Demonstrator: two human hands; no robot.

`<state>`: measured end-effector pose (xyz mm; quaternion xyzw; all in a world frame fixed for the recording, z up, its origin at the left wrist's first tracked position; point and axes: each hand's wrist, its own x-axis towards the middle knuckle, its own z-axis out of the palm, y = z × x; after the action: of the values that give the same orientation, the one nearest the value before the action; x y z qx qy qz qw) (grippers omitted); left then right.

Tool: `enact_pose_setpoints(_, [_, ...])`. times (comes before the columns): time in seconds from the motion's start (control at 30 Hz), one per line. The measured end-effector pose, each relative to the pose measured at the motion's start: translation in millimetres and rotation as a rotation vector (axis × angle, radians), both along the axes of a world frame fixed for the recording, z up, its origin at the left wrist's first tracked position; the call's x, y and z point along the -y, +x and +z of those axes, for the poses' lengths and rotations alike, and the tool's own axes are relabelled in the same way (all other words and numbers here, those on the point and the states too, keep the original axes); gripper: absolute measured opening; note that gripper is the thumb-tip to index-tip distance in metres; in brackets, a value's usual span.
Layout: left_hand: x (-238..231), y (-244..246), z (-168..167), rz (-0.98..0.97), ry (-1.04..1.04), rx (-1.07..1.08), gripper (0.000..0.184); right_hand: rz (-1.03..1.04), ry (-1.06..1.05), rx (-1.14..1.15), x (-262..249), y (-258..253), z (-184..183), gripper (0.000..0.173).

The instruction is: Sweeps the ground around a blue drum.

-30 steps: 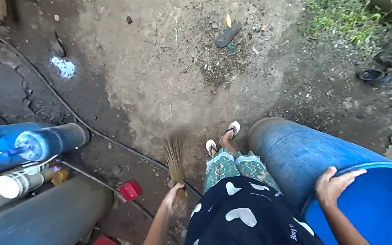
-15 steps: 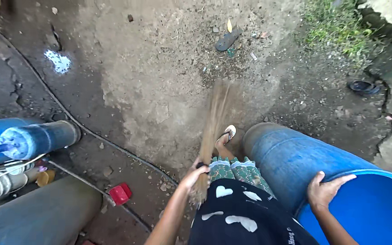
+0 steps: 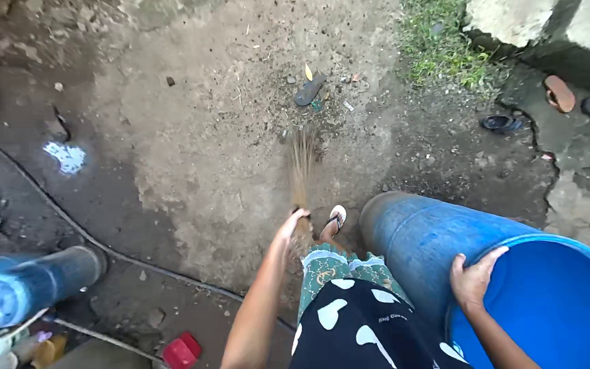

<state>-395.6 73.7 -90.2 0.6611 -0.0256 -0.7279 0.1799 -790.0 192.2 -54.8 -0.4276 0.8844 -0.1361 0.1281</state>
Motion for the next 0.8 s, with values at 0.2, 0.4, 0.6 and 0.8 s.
enact_pose_setpoints(0.2, [-65, 69, 34, 0.219, 0.046, 0.191, 0.033, -0.065, 0.034, 0.036, 1, 0, 0, 0.084])
enact_pose_setpoints(0.4, [66, 4, -34, 0.338, 0.010, 0.217, 0.018, -0.164, 0.130, -0.038, 4, 8, 5, 0.079])
enact_pose_setpoints(0.6, [240, -40, -28, 0.106, -0.160, -0.074, 0.021, -0.300, 0.459, -0.054, 25, 12, 20, 0.070])
enact_pose_setpoints(0.8, [232, 62, -29, 0.051, -0.271, -0.243, 0.031, -0.496, 0.698, 0.053, 50, 14, 31, 0.064])
